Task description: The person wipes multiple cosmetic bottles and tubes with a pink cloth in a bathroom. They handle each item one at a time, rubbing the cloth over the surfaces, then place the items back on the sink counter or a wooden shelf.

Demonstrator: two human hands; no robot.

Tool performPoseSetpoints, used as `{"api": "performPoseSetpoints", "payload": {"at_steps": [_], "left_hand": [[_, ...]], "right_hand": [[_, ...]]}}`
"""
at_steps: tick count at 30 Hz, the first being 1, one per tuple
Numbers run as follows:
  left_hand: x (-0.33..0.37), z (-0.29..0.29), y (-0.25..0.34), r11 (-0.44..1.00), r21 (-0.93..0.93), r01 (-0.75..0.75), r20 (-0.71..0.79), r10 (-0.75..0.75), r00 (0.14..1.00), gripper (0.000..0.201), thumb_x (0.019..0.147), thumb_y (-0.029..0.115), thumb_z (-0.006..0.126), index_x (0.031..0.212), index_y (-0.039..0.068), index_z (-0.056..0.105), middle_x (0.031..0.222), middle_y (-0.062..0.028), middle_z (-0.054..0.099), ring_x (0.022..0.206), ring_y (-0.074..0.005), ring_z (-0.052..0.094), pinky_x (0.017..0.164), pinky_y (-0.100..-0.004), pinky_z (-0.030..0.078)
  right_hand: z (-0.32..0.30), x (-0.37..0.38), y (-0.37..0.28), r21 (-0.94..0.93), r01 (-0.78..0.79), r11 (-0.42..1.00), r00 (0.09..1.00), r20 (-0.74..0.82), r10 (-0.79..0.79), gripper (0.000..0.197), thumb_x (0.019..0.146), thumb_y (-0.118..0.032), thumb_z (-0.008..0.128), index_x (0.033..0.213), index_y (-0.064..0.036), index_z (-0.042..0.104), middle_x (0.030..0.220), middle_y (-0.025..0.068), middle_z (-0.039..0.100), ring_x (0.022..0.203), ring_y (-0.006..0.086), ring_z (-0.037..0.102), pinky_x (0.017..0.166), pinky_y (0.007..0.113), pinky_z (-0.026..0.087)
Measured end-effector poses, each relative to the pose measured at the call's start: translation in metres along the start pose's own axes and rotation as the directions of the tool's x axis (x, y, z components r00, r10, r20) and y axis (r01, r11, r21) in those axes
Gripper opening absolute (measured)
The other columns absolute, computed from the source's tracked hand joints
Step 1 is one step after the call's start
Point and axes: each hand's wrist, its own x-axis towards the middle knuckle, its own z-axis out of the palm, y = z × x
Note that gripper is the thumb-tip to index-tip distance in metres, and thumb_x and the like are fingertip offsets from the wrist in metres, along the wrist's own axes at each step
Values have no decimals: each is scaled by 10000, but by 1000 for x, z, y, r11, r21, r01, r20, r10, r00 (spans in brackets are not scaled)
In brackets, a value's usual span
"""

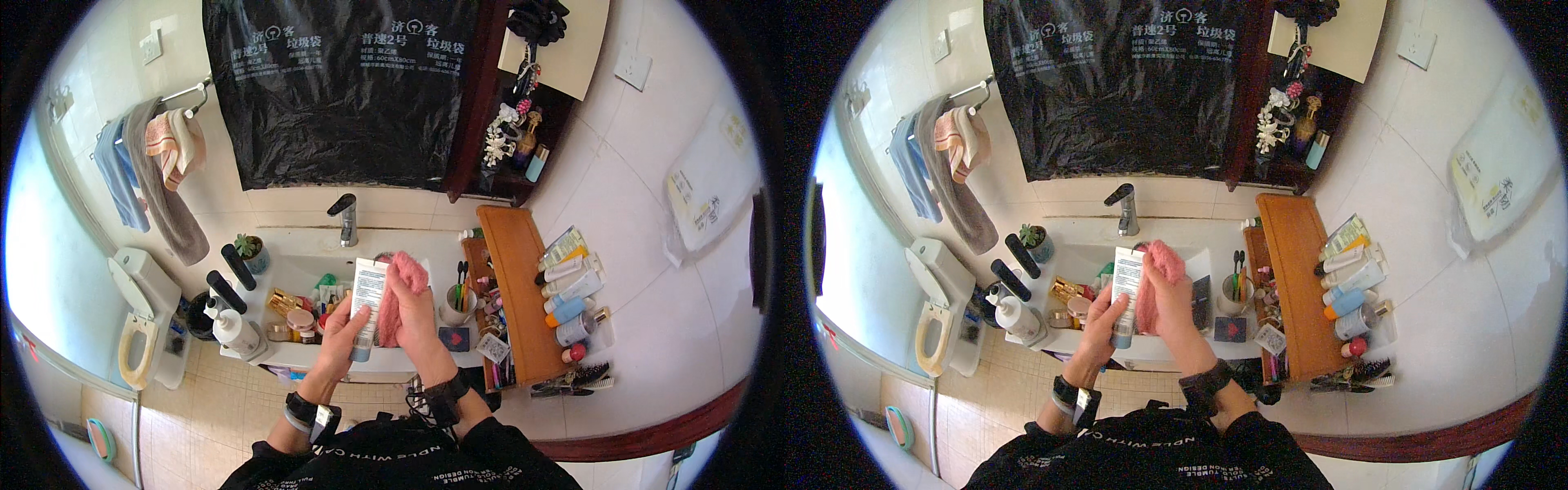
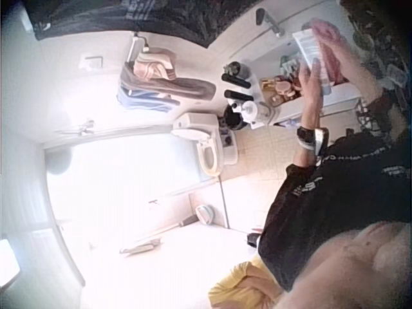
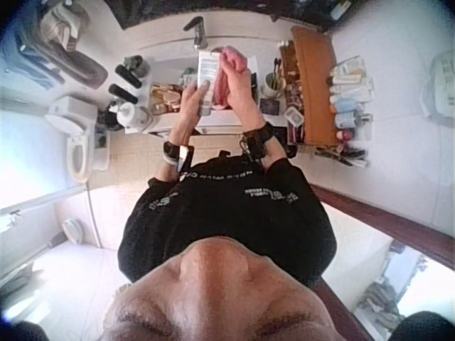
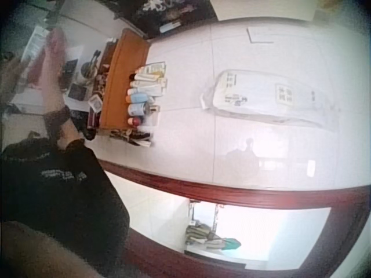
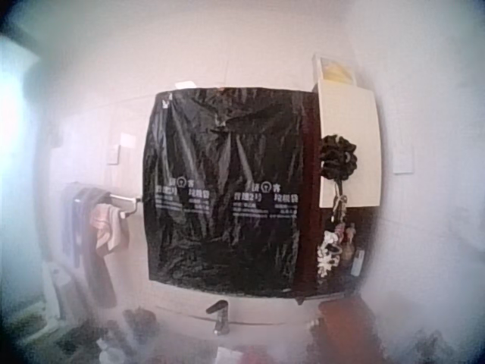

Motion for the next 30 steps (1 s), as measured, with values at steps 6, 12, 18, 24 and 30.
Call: {"api": "performPoseSetpoints", "payload": {"at_steps": [6,12,18,24,30], "left_hand": [[10,2,-1,998,-10,-58,-41,58,997,320,979,139,489,1283,39,494,1150,-26,582,990,-69,534,860,-241,451],[30,-4,7,966,-229,-117,-210,69,975,356,1001,242,453,1325,97,435,1021,-27,586,878,-118,582,758,-290,517],[35,-14,5,749,-662,11,-138,-137,981,378,1000,378,417,1305,156,443,869,-25,546,768,-153,567,711,-310,523],[34,-13,3,787,-611,82,-97,-178,979,391,966,464,456,1059,87,504,851,-38,549,759,-173,562,668,-327,513],[29,-7,8,884,-467,12,-196,-117,974,356,978,448,443,1055,103,488,824,-29,520,734,-153,536,657,-316,506]], "right_hand": [[7,-12,16,-241,105,965,990,-65,-124,230,898,-202,654,1055,-40,610,906,-1,620,780,89,596,704,228,486],[-4,-37,37,-241,-89,966,995,11,95,285,869,-133,682,1122,-26,607,965,-7,633,814,58,574,694,219,467],[-14,-31,38,-365,-19,931,995,83,53,310,840,-171,709,1077,-20,580,962,33,642,813,69,586,704,230,483],[-5,-33,34,-459,444,769,882,378,-283,278,816,-121,719,991,-22,526,953,61,615,838,100,588,726,248,487],[0,-30,13,-502,0,865,982,162,94,309,790,-96,738,951,-30,481,887,53,564,749,107,576,588,235,472]]}}
